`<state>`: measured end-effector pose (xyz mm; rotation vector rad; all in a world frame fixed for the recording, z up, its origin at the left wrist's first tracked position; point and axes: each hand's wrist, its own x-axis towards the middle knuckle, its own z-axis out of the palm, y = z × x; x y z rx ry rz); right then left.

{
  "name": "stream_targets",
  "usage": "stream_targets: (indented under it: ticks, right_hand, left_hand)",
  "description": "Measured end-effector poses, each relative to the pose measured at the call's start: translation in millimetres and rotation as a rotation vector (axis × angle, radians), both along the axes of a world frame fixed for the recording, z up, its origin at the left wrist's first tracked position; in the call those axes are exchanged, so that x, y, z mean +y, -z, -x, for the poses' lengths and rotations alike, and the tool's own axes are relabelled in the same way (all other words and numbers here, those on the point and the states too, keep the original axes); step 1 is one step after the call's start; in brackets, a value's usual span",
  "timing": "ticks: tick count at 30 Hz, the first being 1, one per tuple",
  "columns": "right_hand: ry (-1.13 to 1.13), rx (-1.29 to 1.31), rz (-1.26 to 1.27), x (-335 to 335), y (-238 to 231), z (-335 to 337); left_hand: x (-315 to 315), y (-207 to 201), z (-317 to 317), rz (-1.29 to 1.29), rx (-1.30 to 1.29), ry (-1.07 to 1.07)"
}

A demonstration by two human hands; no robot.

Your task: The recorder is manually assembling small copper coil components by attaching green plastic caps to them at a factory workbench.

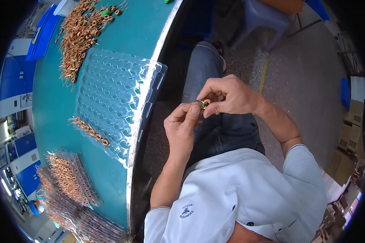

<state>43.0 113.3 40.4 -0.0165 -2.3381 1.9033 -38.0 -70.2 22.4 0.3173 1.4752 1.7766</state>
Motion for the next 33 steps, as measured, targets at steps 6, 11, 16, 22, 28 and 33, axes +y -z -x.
stream_targets:
  ticks: [6,11,16,22,28,33]
  right_hand:
    - [0.122,0.127,-0.221,4,14,-13]
    - [0.204,0.139,-0.331,3,25,-19]
    - [0.211,0.105,-0.346,5,28,-22]
    - [0.148,0.186,-0.410,2,25,-18]
    - [0.297,0.160,-0.394,1,30,-17]
    - [0.313,0.128,-0.422,4,29,-24]
  left_hand:
    - [7,5,-16,-0.052,-0.344,-0.068]
    - [17,2,-16,-0.045,-0.415,-0.111]
    - [17,7,-13,0.069,0.289,-0.102]
    - [26,17,0,0.031,0.524,-0.017]
    - [30,24,-5,-0.023,0.592,-0.157]
    - [34,26,-5,-0.055,0.535,-0.142]
